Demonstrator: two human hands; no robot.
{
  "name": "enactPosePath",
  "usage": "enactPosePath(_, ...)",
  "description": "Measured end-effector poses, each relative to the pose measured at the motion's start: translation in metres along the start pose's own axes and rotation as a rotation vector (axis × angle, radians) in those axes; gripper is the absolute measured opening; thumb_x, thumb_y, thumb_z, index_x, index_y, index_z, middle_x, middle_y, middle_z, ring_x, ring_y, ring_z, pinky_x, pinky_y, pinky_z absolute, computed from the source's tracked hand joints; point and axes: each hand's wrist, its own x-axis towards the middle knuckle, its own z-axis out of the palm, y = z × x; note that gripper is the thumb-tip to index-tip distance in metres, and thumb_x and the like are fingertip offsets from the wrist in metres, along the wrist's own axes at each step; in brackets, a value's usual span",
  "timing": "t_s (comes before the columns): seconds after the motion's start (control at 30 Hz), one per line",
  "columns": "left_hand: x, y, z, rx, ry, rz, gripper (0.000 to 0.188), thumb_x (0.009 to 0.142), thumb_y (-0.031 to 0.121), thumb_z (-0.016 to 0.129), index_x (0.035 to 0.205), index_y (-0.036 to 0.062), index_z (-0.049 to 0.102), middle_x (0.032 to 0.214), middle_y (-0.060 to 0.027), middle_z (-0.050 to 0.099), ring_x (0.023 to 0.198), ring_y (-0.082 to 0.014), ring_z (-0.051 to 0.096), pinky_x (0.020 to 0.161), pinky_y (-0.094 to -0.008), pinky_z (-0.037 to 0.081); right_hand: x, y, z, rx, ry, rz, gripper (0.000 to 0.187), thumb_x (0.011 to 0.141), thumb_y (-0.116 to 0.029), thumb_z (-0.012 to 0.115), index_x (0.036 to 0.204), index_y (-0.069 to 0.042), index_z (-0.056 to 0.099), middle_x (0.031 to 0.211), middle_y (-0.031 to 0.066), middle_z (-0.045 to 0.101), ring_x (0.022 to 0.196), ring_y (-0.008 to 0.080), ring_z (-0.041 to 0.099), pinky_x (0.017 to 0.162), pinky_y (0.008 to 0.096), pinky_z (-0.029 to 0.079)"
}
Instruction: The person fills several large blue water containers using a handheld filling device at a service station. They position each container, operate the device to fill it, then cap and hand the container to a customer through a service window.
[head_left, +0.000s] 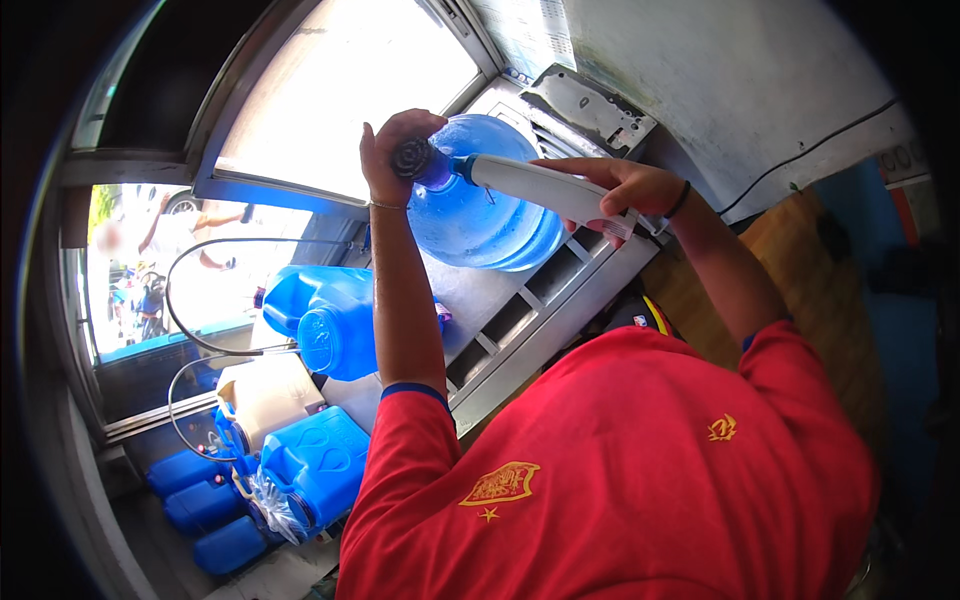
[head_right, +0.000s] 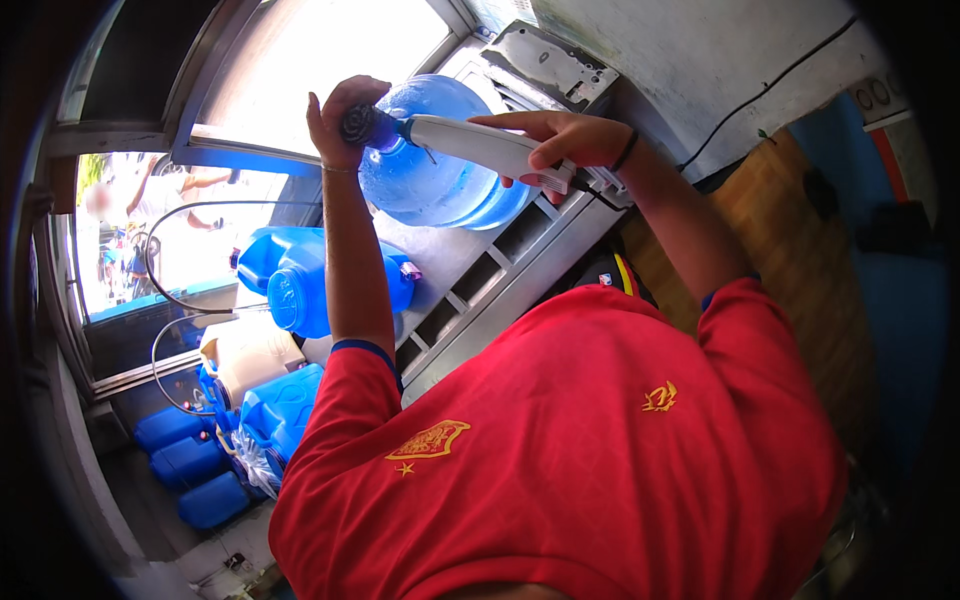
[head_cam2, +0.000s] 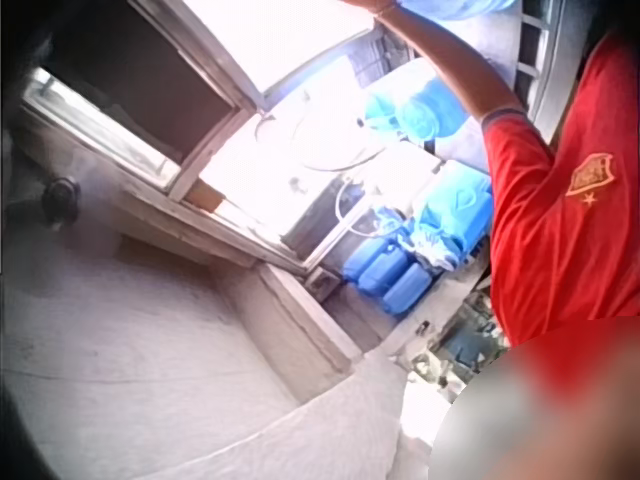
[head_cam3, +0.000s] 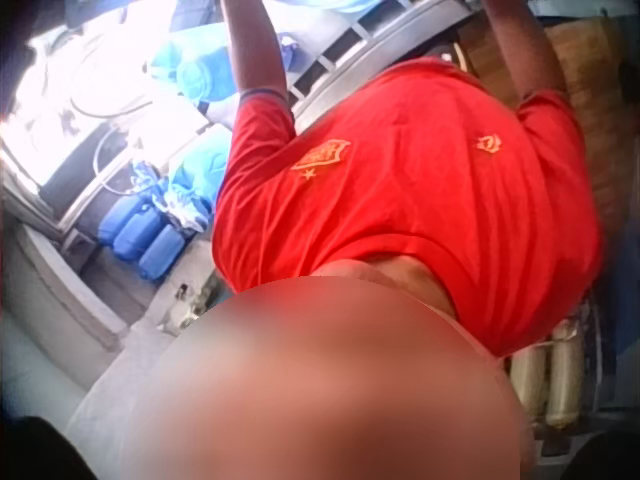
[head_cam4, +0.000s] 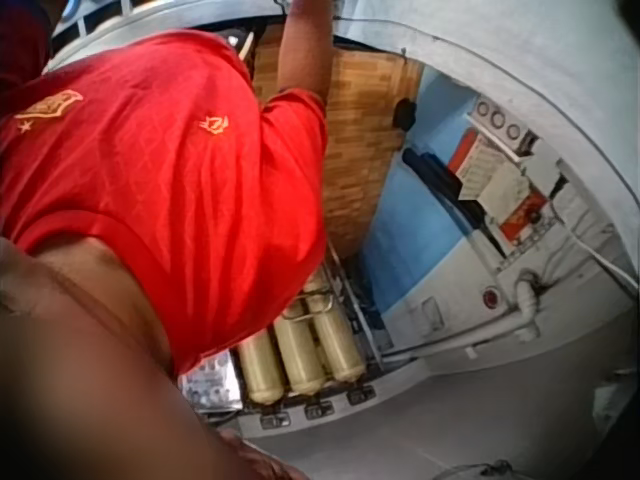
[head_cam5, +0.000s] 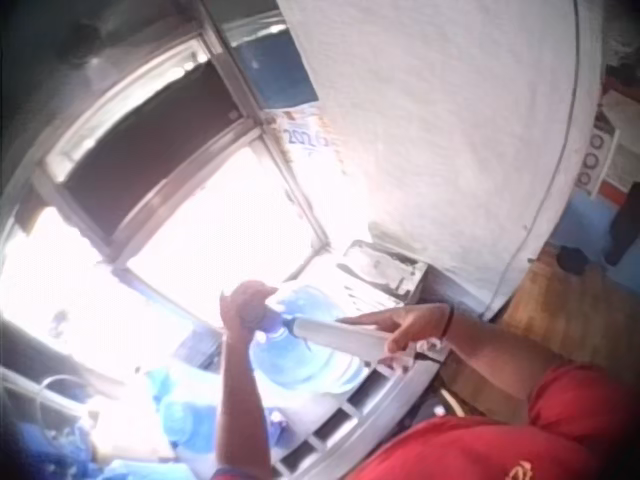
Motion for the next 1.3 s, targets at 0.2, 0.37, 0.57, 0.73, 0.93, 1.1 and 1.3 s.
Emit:
enactPosePath(0.2, -0.001, 0.002, -0.012, 0.089, -0.101, -0.033, 0.069, 0.103, 0.047, 0.022, 0.099, -0.0059, 0.067, 0.093, -0.0213, 0.07, 0.092, -0.0326, 0.067, 0.09, -0.0399, 0.05, -0.008, -0.008, 0.003, -0.061, 0.018, -0.036, 0.106, 0.071, -0.045, 0.081, 0.156, -0.007, 0.029, 0.105, 0.0186, 0.065, 0.081, 0.0202, 0.07, 0.055, 0.0296, 0.06)
enactPosePath(0.37, -0.007, -0.007, 0.024, 0.297, 0.434, 0.124, 0.063, 0.103, 0.039, 0.026, 0.088, -0.0039, 0.069, 0.078, -0.0186, 0.069, 0.076, -0.0291, 0.066, 0.083, -0.0373, 0.054, -0.008, -0.007, 0.001, -0.092, 0.018, -0.081, 0.107, 0.071, -0.047, 0.081, 0.156, -0.006, 0.03, 0.106, 0.0196, 0.065, 0.081, 0.0201, 0.07, 0.055, 0.0293, 0.06)
enactPosePath(0.57, -0.016, -0.016, 0.061, 0.423, 0.866, 0.273, 0.065, 0.105, 0.039, 0.019, 0.094, 0.0001, 0.07, 0.087, -0.015, 0.07, 0.082, -0.0257, 0.066, 0.086, -0.0374, 0.055, -0.01, -0.004, -0.007, -0.103, 0.07, -0.061, 0.108, 0.07, -0.051, 0.081, 0.155, -0.006, 0.032, 0.108, 0.0204, 0.065, 0.085, 0.0211, 0.071, 0.054, 0.0295, 0.061)
enactPosePath(0.73, -0.023, -0.013, 0.046, 0.272, 0.75, 0.195, 0.067, 0.107, 0.044, 0.018, 0.101, 0.0004, 0.069, 0.092, -0.0143, 0.071, 0.088, -0.0255, 0.067, 0.087, -0.037, 0.054, -0.006, 0.002, -0.017, -0.079, 0.028, -0.013, 0.106, 0.072, -0.049, 0.08, 0.156, -0.009, 0.031, 0.108, 0.0213, 0.065, 0.088, 0.0223, 0.071, 0.056, 0.0307, 0.062)
enactPosePath(0.93, -0.021, -0.012, 0.021, 0.139, 0.58, 0.099, 0.074, 0.104, 0.056, 0.021, 0.108, -0.0012, 0.067, 0.096, -0.0167, 0.072, 0.094, -0.0293, 0.068, 0.09, -0.04, 0.054, -0.001, 0.014, -0.022, -0.065, 0.03, -0.026, 0.102, 0.074, -0.047, 0.078, 0.156, -0.01, 0.03, 0.109, 0.0205, 0.065, 0.089, 0.0226, 0.071, 0.056, 0.0305, 0.062)
enactPosePath(1.1, 0.004, 0.002, -0.011, -0.015, 0.334, 0.023, 0.082, 0.102, 0.062, 0.02, 0.108, -0.006, 0.065, 0.096, -0.0227, 0.071, 0.097, -0.0372, 0.068, 0.093, -0.045, 0.052, -0.001, 0.013, -0.023, -0.033, 0.035, -0.076, 0.099, 0.076, -0.048, 0.077, 0.156, -0.009, 0.032, 0.107, 0.0201, 0.066, 0.089, 0.0222, 0.071, 0.055, 0.0293, 0.062)
enactPosePath(1.3, 0.01, 0.006, -0.013, 0.004, -0.139, -0.055, 0.078, 0.1, 0.059, 0.021, 0.109, -0.0059, 0.064, 0.103, -0.0224, 0.068, 0.105, -0.0386, 0.064, 0.105, -0.0524, 0.044, 0.007, 0.006, -0.032, -0.132, 0.025, -0.08, 0.088, 0.084, -0.048, 0.069, 0.154, -0.007, 0.035, 0.1, 0.0184, 0.066, 0.07, 0.0146, 0.07, 0.051, 0.0248, 0.059)
